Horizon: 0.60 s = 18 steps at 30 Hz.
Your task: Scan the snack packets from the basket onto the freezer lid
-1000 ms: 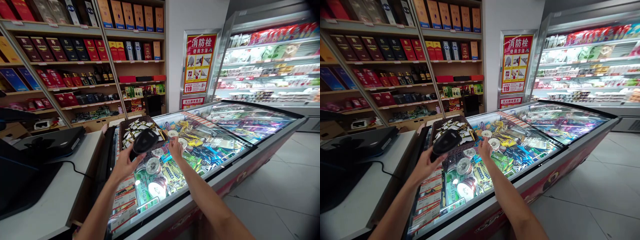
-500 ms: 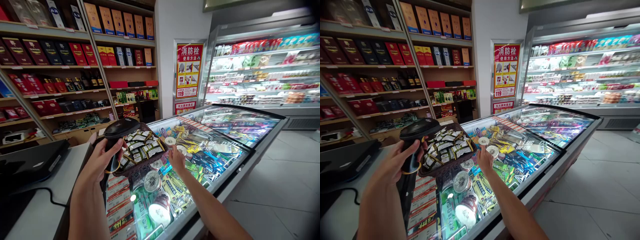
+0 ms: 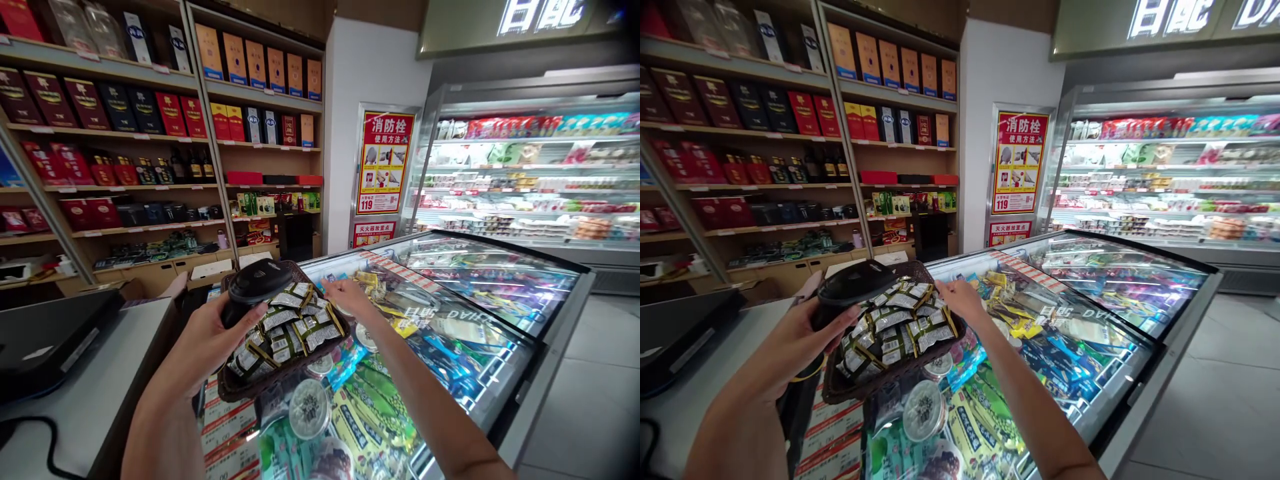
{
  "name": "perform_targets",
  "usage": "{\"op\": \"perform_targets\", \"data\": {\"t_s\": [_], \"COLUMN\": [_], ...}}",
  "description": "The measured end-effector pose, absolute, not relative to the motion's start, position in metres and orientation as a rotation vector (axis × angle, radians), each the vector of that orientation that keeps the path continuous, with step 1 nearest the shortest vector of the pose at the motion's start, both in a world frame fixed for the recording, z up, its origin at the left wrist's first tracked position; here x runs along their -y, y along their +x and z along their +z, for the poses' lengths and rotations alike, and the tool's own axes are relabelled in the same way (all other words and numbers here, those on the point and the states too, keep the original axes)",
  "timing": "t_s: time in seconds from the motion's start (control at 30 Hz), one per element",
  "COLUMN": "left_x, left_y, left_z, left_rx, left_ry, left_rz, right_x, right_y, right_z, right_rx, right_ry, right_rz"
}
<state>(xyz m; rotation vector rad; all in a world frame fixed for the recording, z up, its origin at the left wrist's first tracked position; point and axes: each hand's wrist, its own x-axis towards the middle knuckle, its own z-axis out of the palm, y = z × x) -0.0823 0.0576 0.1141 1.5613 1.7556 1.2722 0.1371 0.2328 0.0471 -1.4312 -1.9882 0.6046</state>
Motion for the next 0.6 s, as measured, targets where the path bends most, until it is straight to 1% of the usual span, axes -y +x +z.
{"op": "perform_targets", "data": {"t_s": [0.07, 0.2, 0.3, 0.37, 0.43, 0.6], "left_x": [-0.061, -0.070, -0.072, -0.072, -0.071, -0.077], "left_y": [-0.085, -0.084, -0.077, -0.072, -0.068, -0.065], "left_z": [0.113, 0.110, 0.109, 0.110, 0.110, 0.108], "left_rx": [-1.754, -1.783, -1.798, -1.785, -1.751, -1.649], "left_ry": [1.540, 1.515, 1.511, 1.483, 1.441, 1.388], "left_rz": [1.243, 1.202, 1.229, 1.275, 1.289, 1.241], "right_x": [-0.234, -0.235, -0.240, -0.244, -0.249, -0.258], "right_y": [0.119, 0.089, 0.085, 0.093, 0.108, 0.156], "right_z": [0.038, 0.017, 0.011, 0.014, 0.022, 0.050], "right_rx": [1.986, 1.936, 1.838, 1.708, 1.580, 1.446], "right_ry": [-1.451, -1.467, -1.230, -1.040, -0.950, -1.027], "right_rz": [0.667, 0.641, 0.877, 1.019, 1.105, 1.055]}}
